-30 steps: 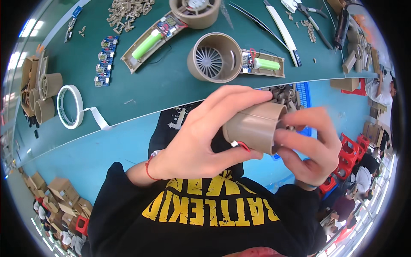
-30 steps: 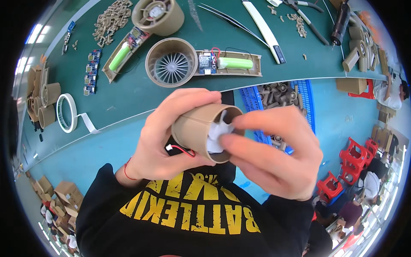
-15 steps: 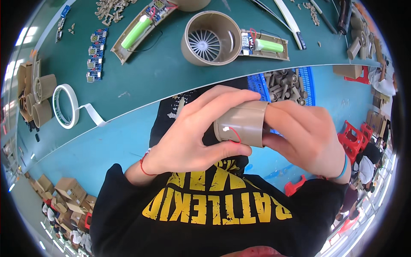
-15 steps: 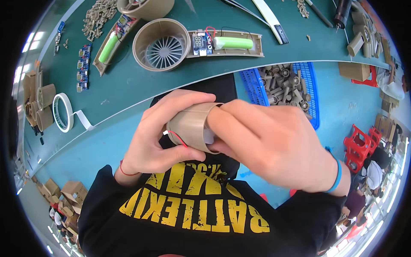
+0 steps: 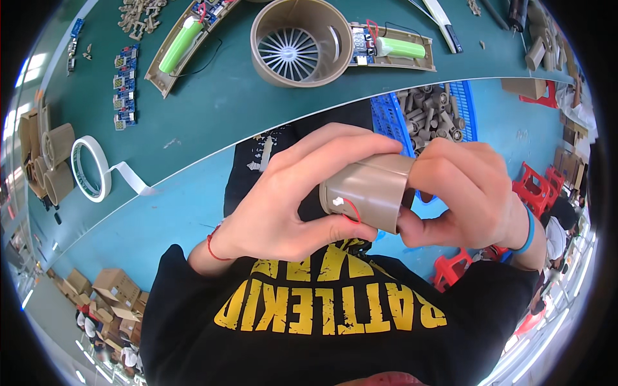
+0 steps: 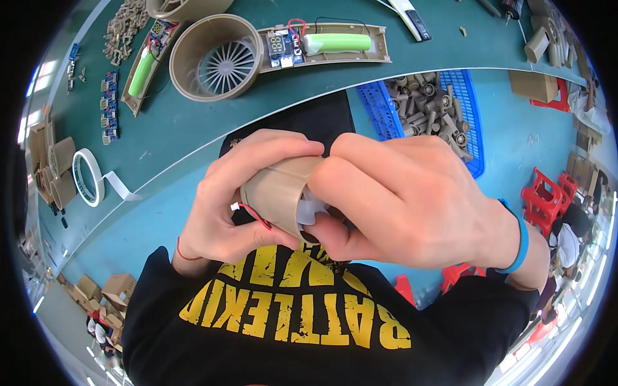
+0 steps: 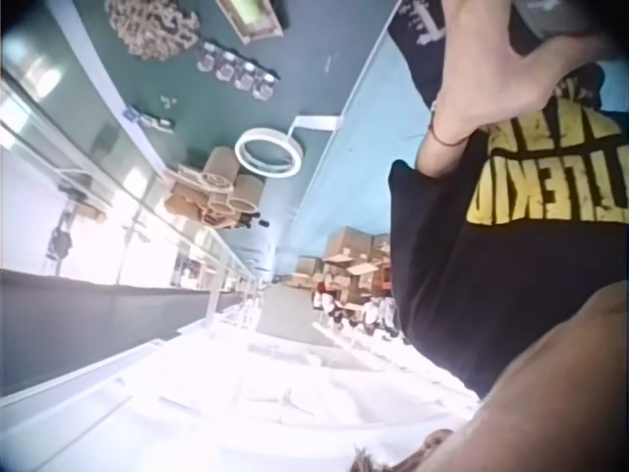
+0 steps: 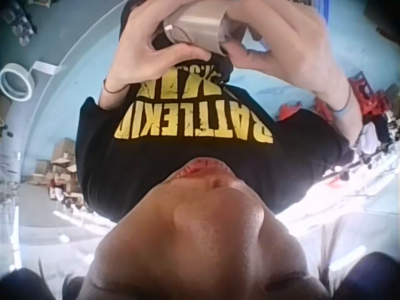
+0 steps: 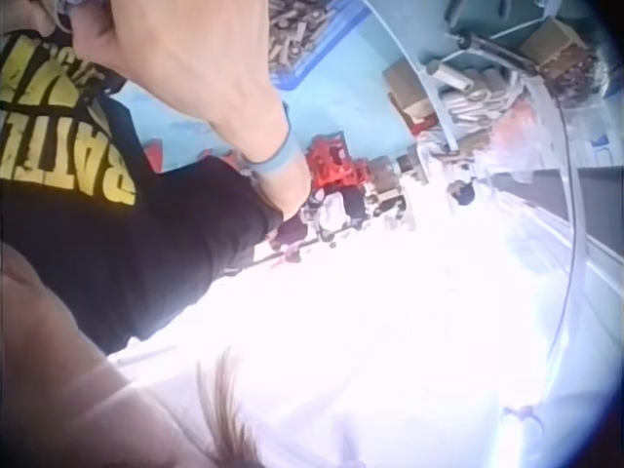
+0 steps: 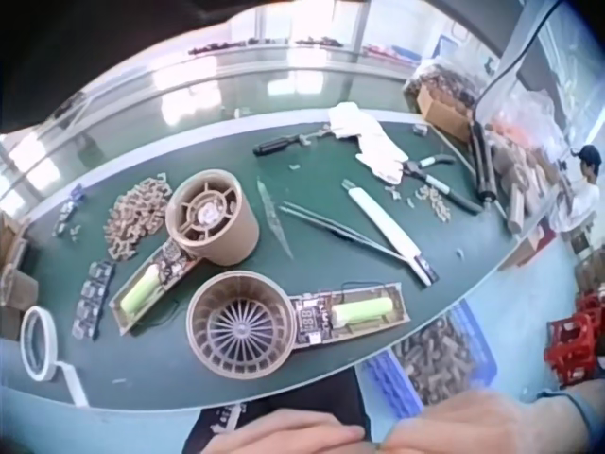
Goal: Assembling handheld electronic fans by installing motors, batteries, and circuit boards into plastic casings.
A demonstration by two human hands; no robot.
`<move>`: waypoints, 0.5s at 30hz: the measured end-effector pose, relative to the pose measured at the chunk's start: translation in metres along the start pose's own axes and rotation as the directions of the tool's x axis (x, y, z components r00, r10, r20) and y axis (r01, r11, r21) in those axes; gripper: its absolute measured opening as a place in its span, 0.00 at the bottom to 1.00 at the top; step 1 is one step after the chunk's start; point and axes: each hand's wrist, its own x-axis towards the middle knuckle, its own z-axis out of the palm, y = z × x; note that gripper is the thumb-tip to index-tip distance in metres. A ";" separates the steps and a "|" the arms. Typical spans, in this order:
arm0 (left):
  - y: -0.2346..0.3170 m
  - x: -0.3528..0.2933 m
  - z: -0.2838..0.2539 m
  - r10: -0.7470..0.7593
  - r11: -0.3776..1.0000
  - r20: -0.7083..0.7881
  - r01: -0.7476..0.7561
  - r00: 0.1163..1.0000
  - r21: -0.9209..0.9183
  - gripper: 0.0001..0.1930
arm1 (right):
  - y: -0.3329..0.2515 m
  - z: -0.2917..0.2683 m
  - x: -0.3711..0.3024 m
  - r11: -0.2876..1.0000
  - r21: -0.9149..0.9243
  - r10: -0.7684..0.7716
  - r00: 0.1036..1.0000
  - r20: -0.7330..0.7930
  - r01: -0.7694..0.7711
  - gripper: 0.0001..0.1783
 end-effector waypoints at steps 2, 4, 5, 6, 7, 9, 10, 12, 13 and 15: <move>0.000 -0.001 0.000 -0.001 1.000 0.003 0.001 1.000 -0.010 0.39 | -0.001 -0.001 0.000 1.000 -0.001 0.001 1.000 0.007 -0.001 0.19; 0.000 -0.002 -0.001 0.001 1.000 0.005 -0.001 1.000 -0.006 0.39 | -0.002 -0.002 0.000 1.000 0.021 0.016 1.000 0.024 -0.016 0.19; -0.001 -0.002 -0.001 0.007 1.000 0.006 -0.007 1.000 -0.001 0.39 | -0.001 0.000 0.000 1.000 0.021 0.013 1.000 0.025 -0.014 0.19; -0.001 -0.002 -0.001 0.008 1.000 0.004 -0.008 1.000 0.000 0.39 | -0.001 0.002 -0.001 1.000 -0.022 0.010 1.000 0.002 -0.010 0.19; -0.002 -0.003 0.000 -0.014 1.000 -0.017 0.015 1.000 0.019 0.39 | -0.001 0.004 -0.001 0.998 -0.065 0.006 1.000 -0.022 -0.007 0.20; -0.004 -0.004 -0.001 -0.036 0.999 -0.038 0.038 0.999 0.038 0.39 | -0.002 0.005 -0.003 0.998 -0.061 0.031 1.000 0.005 -0.030 0.18; -0.005 -0.005 -0.002 -0.052 0.999 -0.009 0.052 0.999 0.007 0.38 | -0.003 0.005 -0.004 0.997 -0.059 0.058 0.998 0.030 -0.056 0.17; -0.004 -0.006 -0.003 -0.072 0.997 0.012 0.072 0.997 -0.014 0.38 | -0.007 0.003 -0.003 0.997 -0.057 0.061 0.998 0.034 -0.059 0.20; -0.003 -0.006 -0.004 -0.085 0.995 0.007 0.085 0.996 -0.045 0.39 | -0.010 0.001 -0.002 0.996 -0.061 0.072 0.997 0.039 -0.070 0.24; -0.002 -0.007 -0.006 -0.089 0.993 0.003 0.089 0.996 -0.077 0.40 | -0.013 -0.001 -0.003 0.992 -0.115 0.045 0.999 0.010 -0.044 0.26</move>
